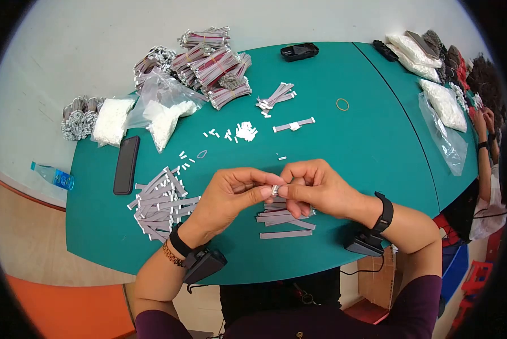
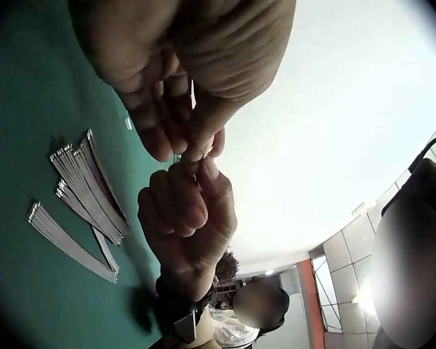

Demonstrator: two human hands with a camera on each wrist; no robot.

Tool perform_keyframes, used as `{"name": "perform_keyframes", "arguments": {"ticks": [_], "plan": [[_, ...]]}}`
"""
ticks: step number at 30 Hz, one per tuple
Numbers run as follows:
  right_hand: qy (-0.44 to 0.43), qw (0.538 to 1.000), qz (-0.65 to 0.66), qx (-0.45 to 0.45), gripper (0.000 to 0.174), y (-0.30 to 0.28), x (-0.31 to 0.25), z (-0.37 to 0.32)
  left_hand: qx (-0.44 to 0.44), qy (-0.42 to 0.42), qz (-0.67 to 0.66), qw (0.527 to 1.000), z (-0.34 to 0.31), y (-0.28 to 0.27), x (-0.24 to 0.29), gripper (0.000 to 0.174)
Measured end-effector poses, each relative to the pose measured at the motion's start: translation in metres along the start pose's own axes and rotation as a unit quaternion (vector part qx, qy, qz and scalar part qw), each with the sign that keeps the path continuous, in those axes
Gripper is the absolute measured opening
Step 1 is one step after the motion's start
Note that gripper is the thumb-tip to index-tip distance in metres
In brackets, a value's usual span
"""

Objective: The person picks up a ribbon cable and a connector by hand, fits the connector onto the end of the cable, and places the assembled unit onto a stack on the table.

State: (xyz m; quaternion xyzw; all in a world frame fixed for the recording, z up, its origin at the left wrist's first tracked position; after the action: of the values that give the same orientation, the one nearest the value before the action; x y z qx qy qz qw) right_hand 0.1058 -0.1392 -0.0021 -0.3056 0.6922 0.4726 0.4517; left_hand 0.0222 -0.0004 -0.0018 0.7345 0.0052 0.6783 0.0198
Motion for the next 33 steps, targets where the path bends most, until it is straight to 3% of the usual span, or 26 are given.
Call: {"name": "perform_keyframes", "arguments": {"ticks": [33], "plan": [[0.068,0.996,0.055,-0.017,0.011,-0.0057,0.0037,0.0039,0.014,0.003,0.062,0.998,-0.0010,0.0033,0.0044,0.019]]}}
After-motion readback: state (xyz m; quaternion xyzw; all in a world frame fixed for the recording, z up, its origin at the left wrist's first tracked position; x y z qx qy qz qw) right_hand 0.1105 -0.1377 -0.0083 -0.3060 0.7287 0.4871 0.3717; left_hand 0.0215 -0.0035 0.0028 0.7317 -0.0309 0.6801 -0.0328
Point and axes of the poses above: each hand's wrist, its own z-axis towards the middle knuckle, its own y-axis out of the palm, x = y × z, the point moved 4 cm from there along z, towards the middle knuckle, and after that the axes turned 12 degrees about z, right-handed, at the moved point
